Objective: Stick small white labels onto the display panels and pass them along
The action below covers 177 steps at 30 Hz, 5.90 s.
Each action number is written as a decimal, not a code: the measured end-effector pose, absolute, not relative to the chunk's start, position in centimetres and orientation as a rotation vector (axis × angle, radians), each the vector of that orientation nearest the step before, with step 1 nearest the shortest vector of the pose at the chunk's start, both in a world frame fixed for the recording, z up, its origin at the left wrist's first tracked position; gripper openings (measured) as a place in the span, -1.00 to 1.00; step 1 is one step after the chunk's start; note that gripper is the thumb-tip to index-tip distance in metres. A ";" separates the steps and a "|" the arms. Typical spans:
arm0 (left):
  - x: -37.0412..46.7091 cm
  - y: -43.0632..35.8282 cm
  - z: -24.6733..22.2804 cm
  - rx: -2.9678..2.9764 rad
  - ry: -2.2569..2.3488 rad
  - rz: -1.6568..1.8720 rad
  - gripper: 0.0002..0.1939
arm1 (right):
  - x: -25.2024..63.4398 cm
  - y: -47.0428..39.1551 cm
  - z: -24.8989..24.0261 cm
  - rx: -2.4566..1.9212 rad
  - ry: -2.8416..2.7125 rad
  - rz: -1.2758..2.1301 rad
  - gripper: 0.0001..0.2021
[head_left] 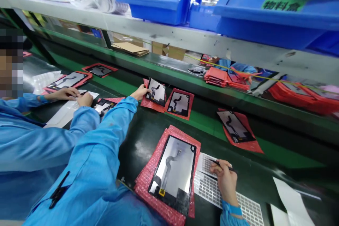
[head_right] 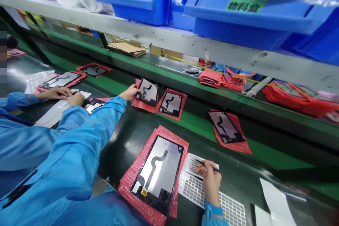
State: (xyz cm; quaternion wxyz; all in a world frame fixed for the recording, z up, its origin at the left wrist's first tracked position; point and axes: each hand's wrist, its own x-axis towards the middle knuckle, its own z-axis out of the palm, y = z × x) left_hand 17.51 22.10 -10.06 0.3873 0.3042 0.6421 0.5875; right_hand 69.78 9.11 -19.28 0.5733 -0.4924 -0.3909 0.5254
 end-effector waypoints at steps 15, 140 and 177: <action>33.2 -0.8 -12.2 0.723 0.963 1.058 -0.24 | 69.0 8.8 -20.5 -1.198 -0.894 1.256 -0.68; 30.6 7.8 -22.9 1.954 1.054 0.898 -0.26 | 52.7 5.0 -15.6 -1.281 -1.262 1.258 -0.80; 31.9 5.9 -21.9 1.927 1.285 0.904 -0.25 | 70.5 3.1 -20.5 -1.449 -1.318 1.283 -0.83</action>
